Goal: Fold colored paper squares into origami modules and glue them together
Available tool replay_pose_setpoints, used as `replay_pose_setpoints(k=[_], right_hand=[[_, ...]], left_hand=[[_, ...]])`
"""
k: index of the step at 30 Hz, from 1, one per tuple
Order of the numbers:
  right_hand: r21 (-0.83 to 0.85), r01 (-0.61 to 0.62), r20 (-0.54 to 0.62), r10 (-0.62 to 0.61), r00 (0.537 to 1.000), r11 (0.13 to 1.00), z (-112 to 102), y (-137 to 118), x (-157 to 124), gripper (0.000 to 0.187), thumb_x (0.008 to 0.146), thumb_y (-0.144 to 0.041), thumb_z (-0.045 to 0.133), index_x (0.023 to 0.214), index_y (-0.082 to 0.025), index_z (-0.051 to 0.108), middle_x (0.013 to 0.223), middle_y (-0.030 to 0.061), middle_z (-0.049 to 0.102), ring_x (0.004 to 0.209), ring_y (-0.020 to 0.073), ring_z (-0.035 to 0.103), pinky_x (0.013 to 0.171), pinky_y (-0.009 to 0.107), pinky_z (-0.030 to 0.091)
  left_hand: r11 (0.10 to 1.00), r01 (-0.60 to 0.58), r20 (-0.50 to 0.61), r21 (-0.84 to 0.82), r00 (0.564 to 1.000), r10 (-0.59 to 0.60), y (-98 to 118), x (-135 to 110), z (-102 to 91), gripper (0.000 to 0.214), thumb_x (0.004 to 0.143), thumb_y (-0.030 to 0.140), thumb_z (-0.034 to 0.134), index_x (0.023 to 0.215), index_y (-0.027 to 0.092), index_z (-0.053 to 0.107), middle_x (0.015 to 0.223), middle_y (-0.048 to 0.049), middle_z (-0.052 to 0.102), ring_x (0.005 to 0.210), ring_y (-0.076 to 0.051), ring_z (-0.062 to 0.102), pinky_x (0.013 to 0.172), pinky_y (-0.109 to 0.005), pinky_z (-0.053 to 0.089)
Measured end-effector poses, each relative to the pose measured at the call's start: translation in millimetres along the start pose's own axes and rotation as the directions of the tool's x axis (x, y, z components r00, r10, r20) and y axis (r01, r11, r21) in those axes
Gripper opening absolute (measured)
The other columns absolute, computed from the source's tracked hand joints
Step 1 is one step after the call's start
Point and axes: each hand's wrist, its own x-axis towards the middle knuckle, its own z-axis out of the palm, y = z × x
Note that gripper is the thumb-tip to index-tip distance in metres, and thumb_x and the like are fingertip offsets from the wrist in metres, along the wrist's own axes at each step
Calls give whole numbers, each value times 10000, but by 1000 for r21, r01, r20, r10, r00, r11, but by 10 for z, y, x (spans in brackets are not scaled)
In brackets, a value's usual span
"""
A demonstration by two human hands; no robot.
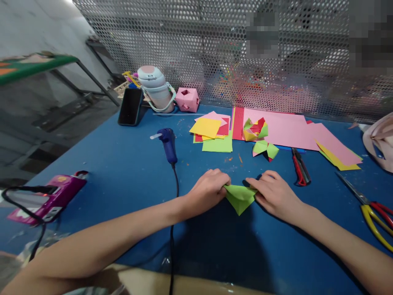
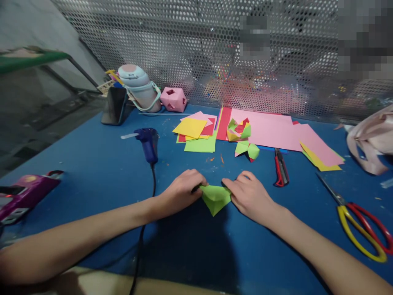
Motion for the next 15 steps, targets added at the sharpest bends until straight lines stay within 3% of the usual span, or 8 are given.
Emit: replay_pose_setpoints(k=[3,6,11,15], right_hand=[[180,-170,-76,186,980,969,65,14,-16,300,881,-177,448,1175,-152,503,814,65,649,748,185,566,782,376,432],[325,-338,-85,384,920,883,101,5,-20,295,862,-227,490,1153,-190,523,835,55,640,806,197,580,747,355,453],[552,-540,55,618,784,636,66,-25,18,297,817,-266,538,1107,-210,553,823,24,637,719,157,587,651,280,469],[711,-558,126,704,699,427,40,-30,57,300,786,-298,575,1070,-204,568,816,17,629,697,141,586,611,248,456]], left_hand=[[995,74,3,-63,997,-74,9,20,-30,161,729,82,442,810,164,554,760,-30,590,733,-159,501,687,-273,388],[946,243,21,-213,969,-244,49,64,-82,181,729,130,484,889,174,555,797,-9,586,723,-138,500,669,-244,399],[765,404,113,-502,907,-405,128,122,-124,105,735,192,521,838,176,535,693,42,515,623,-92,458,583,-198,379],[600,443,214,-666,884,-415,170,135,-91,89,732,195,538,815,169,523,655,54,493,583,-77,459,536,-178,369]])
